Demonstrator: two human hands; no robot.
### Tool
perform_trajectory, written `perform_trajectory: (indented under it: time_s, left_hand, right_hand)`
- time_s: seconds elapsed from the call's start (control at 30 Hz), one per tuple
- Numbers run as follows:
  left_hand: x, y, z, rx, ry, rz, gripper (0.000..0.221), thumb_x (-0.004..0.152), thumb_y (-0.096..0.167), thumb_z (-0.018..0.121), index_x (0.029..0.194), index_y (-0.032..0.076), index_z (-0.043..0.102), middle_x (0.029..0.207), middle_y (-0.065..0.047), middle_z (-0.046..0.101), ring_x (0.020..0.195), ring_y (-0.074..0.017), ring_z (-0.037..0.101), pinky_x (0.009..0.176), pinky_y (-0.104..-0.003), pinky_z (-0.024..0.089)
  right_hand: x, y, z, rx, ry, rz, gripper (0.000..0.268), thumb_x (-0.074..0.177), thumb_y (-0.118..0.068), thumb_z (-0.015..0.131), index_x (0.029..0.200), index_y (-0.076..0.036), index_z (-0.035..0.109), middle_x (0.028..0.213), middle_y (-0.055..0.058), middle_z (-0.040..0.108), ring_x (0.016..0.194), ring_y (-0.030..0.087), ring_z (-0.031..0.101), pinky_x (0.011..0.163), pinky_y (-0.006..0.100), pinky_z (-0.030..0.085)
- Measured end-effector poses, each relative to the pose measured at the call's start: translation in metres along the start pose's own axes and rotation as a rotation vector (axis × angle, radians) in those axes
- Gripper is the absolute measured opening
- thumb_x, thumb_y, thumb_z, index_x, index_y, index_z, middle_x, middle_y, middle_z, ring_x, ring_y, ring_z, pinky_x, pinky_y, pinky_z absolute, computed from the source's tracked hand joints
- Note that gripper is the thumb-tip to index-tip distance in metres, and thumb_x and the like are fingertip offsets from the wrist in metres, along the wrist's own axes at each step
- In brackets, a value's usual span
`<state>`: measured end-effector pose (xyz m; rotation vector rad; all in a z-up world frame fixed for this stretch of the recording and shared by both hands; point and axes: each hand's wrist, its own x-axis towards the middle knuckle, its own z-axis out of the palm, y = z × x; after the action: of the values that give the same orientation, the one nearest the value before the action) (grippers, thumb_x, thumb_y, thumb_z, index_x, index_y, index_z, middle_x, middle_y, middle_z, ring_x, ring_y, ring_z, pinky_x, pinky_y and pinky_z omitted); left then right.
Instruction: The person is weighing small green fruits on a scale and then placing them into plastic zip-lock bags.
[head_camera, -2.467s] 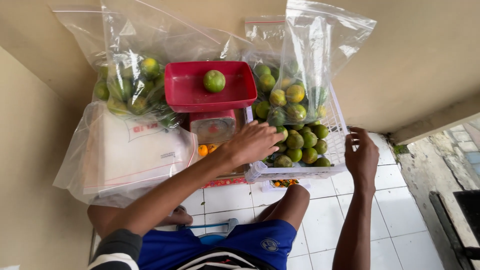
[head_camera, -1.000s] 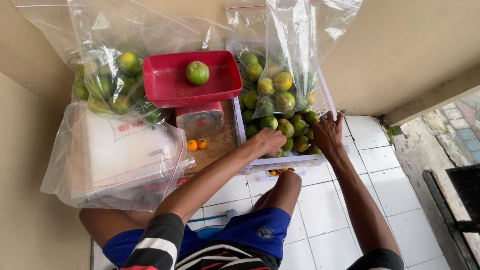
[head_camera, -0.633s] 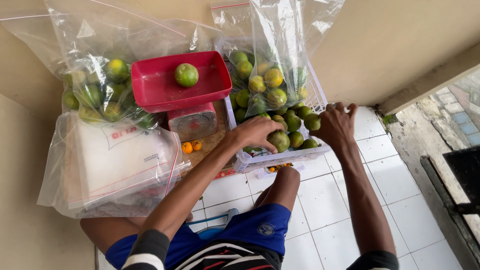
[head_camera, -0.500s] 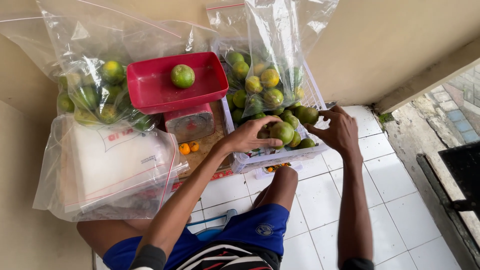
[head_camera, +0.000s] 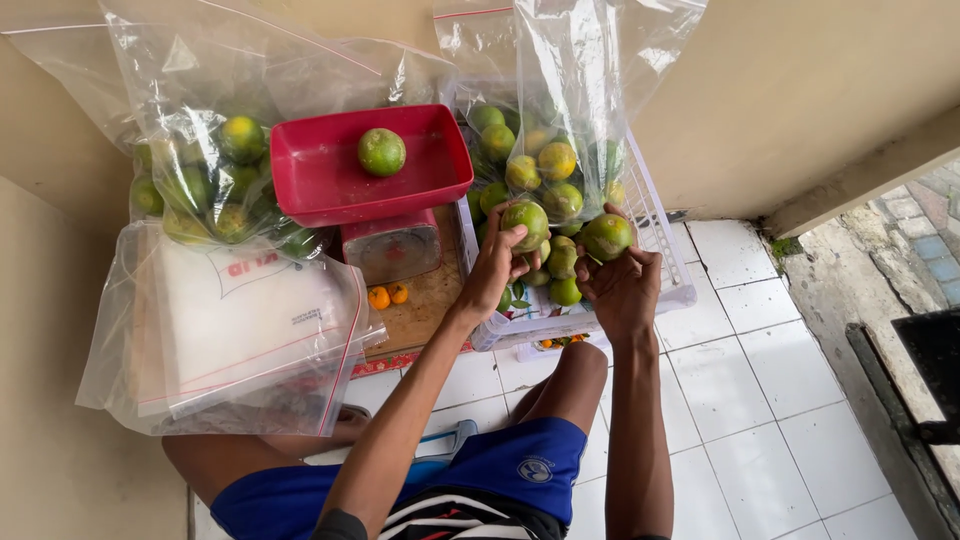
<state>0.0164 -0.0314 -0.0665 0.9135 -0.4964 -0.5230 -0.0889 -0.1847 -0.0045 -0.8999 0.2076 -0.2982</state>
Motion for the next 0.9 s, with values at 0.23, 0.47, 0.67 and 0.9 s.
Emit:
perform_trajectory:
  time_s: [0.23, 0.47, 0.67, 0.9]
  left_hand:
    - [-0.005, 0.008, 0.004, 0.249, 0.036, 0.048, 0.051, 0.105, 0.045, 0.049, 0.145, 0.014, 0.042, 0.097, -0.013, 0.059, 0.075, -0.013, 0.06, 0.065, -0.03, 0.053]
    - [-0.008, 0.016, 0.005, 0.175, 0.042, 0.03, 0.049, 0.106, 0.042, 0.046, 0.145, 0.013, 0.044, 0.097, -0.016, 0.062, 0.078, -0.0126, 0.061, 0.067, -0.027, 0.053]
    - [-0.008, 0.026, 0.009, 0.056, -0.016, 0.04, 0.052, 0.107, 0.042, 0.042, 0.148, 0.01, 0.04, 0.101, -0.018, 0.065, 0.086, -0.016, 0.067, 0.061, -0.021, 0.048]
    - [-0.011, 0.046, 0.016, 0.176, -0.052, 0.114, 0.066, 0.101, 0.032, 0.072, 0.155, 0.011, 0.039, 0.126, -0.017, 0.055, 0.119, -0.0236, 0.058, 0.101, -0.043, 0.054]
  right_hand:
    - [0.011, 0.018, -0.005, -0.156, 0.122, -0.013, 0.06, 0.1, -0.061, 0.045, 0.135, -0.014, 0.055, 0.072, -0.001, 0.038, 0.056, 0.007, 0.035, 0.047, 0.021, 0.025]
    - [0.017, 0.023, -0.018, -0.314, 0.183, -0.007, 0.061, 0.097, -0.06, 0.041, 0.128, -0.01, 0.057, 0.066, 0.003, 0.039, 0.05, 0.009, 0.031, 0.043, 0.022, 0.024]
    - [0.013, 0.02, 0.001, -0.583, 0.191, -0.135, 0.048, 0.095, -0.046, 0.05, 0.128, -0.011, 0.056, 0.075, 0.012, 0.056, 0.057, 0.013, 0.046, 0.046, 0.024, 0.03]
    - [0.011, 0.023, 0.004, -0.601, 0.181, -0.222, 0.041, 0.095, -0.038, 0.055, 0.127, -0.012, 0.057, 0.079, 0.016, 0.066, 0.063, 0.014, 0.053, 0.047, 0.022, 0.036]
